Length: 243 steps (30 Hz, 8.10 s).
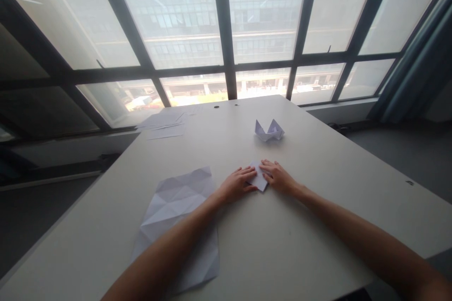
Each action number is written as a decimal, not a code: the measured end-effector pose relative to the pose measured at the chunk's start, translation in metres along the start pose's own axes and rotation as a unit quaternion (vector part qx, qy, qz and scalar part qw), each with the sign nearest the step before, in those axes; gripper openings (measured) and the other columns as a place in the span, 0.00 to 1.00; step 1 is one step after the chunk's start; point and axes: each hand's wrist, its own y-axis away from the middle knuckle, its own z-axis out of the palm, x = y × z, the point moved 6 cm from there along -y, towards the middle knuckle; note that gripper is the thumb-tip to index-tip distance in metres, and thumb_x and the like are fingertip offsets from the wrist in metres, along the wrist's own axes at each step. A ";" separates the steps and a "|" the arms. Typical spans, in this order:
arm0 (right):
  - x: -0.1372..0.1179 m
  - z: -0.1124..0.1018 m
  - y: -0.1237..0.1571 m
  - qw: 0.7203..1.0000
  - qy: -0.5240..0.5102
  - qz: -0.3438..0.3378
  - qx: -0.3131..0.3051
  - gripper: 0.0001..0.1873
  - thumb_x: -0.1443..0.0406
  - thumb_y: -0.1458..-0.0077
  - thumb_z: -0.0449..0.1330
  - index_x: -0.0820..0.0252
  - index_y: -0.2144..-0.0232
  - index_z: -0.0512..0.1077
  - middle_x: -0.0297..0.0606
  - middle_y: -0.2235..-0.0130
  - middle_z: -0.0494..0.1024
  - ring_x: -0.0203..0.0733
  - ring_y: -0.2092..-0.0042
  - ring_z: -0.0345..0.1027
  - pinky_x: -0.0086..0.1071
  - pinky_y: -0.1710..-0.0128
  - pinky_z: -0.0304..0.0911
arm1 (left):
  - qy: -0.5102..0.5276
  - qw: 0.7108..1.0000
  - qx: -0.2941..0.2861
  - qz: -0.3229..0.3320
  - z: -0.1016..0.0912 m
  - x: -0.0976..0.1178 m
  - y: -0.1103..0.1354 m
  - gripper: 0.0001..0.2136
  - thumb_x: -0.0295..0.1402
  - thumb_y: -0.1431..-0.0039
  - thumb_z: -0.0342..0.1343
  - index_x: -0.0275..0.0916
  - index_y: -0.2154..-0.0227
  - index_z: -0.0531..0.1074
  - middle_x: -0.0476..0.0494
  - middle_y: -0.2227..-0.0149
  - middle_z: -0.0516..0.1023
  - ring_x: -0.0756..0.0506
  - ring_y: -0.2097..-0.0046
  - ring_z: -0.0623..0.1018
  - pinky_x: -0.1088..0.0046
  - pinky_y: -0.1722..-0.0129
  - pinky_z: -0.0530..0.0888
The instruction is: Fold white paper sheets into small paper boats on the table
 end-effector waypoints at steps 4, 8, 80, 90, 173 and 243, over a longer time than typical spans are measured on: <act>0.003 -0.009 0.000 0.997 -0.053 -0.047 0.030 0.19 0.62 0.41 0.54 0.55 0.48 0.74 0.43 0.40 0.69 0.48 0.38 0.59 0.46 0.38 0.51 | 0.006 0.999 0.023 0.020 -0.004 -0.003 -0.001 0.22 0.46 0.39 0.55 0.45 0.44 0.69 0.43 0.40 0.69 0.42 0.36 0.64 0.62 0.36 0.59; -0.002 -0.012 0.001 0.991 -0.090 -0.081 0.047 0.17 0.64 0.41 0.55 0.53 0.51 0.76 0.42 0.42 0.71 0.47 0.42 0.65 0.43 0.41 0.57 | -0.032 0.997 0.032 0.068 -0.010 0.004 0.000 0.17 0.45 0.38 0.54 0.45 0.50 0.74 0.43 0.44 0.73 0.41 0.38 0.66 0.61 0.37 0.60; -0.021 -0.009 0.003 0.991 0.090 -0.062 0.082 0.25 0.65 0.33 0.41 0.61 0.38 0.60 0.46 0.36 0.62 0.46 0.36 0.52 0.41 0.38 0.49 | -0.124 0.991 -0.038 -0.034 0.017 0.013 -0.004 0.33 0.53 0.33 0.32 0.40 0.32 0.42 0.39 0.30 0.44 0.40 0.30 0.45 0.54 0.35 0.46; -0.002 0.020 0.014 0.989 0.109 -0.015 -0.097 0.45 0.41 0.38 0.35 0.66 0.31 0.38 0.49 0.30 0.38 0.50 0.30 0.27 0.53 0.34 0.26 | -0.141 0.983 -0.067 -0.092 0.017 -0.002 0.006 0.36 0.54 0.34 0.28 0.34 0.32 0.37 0.36 0.30 0.38 0.40 0.30 0.40 0.46 0.35 0.41; -0.018 -0.051 0.010 0.940 -0.111 -0.161 0.280 0.06 0.68 0.41 0.60 0.56 0.71 0.73 0.36 0.64 0.80 0.44 0.57 0.70 0.41 0.51 0.58 | 0.003 0.943 0.328 0.052 -0.041 0.013 0.012 0.08 0.32 0.37 0.56 0.47 0.61 0.79 0.47 0.55 0.81 0.44 0.49 0.75 0.61 0.48 0.69; -0.005 0.022 0.015 0.991 0.090 0.052 -0.089 0.45 0.41 0.38 0.35 0.68 0.31 0.38 0.51 0.30 0.37 0.54 0.30 0.27 0.60 0.37 0.21 | -0.159 0.966 0.055 -0.197 0.007 -0.011 0.008 0.30 0.45 0.32 0.35 0.28 0.35 0.52 0.28 0.33 0.51 0.36 0.31 0.47 0.48 0.35 0.46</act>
